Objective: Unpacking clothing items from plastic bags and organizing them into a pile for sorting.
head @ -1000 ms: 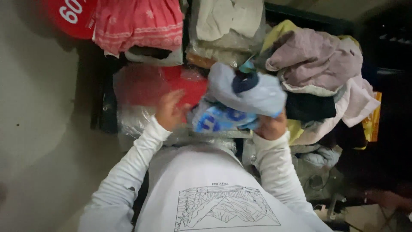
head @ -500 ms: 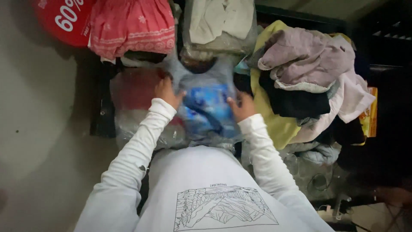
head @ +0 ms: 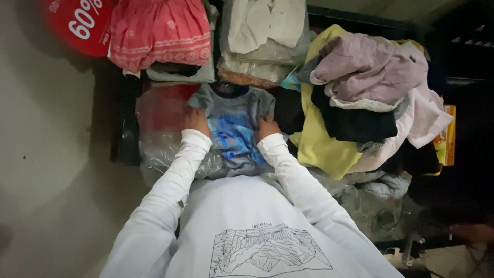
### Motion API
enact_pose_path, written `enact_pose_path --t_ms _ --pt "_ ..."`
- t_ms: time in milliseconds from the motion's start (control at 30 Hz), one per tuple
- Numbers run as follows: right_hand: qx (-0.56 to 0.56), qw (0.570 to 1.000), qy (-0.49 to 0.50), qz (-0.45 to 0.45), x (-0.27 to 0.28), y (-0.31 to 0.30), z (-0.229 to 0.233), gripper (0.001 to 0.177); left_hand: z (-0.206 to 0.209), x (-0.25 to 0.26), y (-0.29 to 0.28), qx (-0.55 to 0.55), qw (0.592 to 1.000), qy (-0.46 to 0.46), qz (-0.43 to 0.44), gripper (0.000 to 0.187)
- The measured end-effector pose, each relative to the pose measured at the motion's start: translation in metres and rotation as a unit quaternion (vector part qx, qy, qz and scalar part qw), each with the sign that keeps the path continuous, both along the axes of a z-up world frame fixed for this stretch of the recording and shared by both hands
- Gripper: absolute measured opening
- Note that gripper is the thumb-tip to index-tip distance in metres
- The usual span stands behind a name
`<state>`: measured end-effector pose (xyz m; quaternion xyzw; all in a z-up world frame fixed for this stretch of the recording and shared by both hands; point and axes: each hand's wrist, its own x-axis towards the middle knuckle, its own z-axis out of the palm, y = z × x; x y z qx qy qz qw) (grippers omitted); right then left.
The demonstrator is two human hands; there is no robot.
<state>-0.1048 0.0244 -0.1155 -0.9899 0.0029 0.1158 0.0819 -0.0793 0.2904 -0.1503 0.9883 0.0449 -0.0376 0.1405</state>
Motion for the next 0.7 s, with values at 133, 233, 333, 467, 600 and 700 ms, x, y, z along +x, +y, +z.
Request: enact_pose_path --t_ms 133,233,333,467,600,700 --pt "0.029 0.974 -0.223 -0.014 -0.016 -0.012 -0.027 0.039 0.048 -0.016 -0.011 -0.078 0.996 -0.036 0.002 0.033" --pt "0.064 0.995 0.045 -0.062 -0.039 -0.028 -0.028 0.062 0.03 -0.023 -0.035 -0.164 0.969 -0.179 -0.047 0.027" --pt "0.238 0.958 -0.162 -0.014 -0.049 -0.064 -0.013 0.057 0.053 -0.023 -0.068 -0.2 0.925 -0.31 -0.088 0.027" --pt "0.217 0.781 -0.585 -0.025 -0.076 -0.132 0.1 0.059 0.14 -0.04 -0.114 -0.325 0.872 -0.335 -0.149 0.036" --pt "0.173 0.497 -0.837 -0.152 -0.012 -0.078 0.341 0.011 0.195 -0.009 -0.181 -0.446 0.767 -0.364 -0.285 0.049" --pt "0.168 0.643 -0.725 -0.179 0.007 -0.226 0.266 0.03 0.234 0.079 -0.254 -0.392 0.791 -0.31 -0.353 0.057"
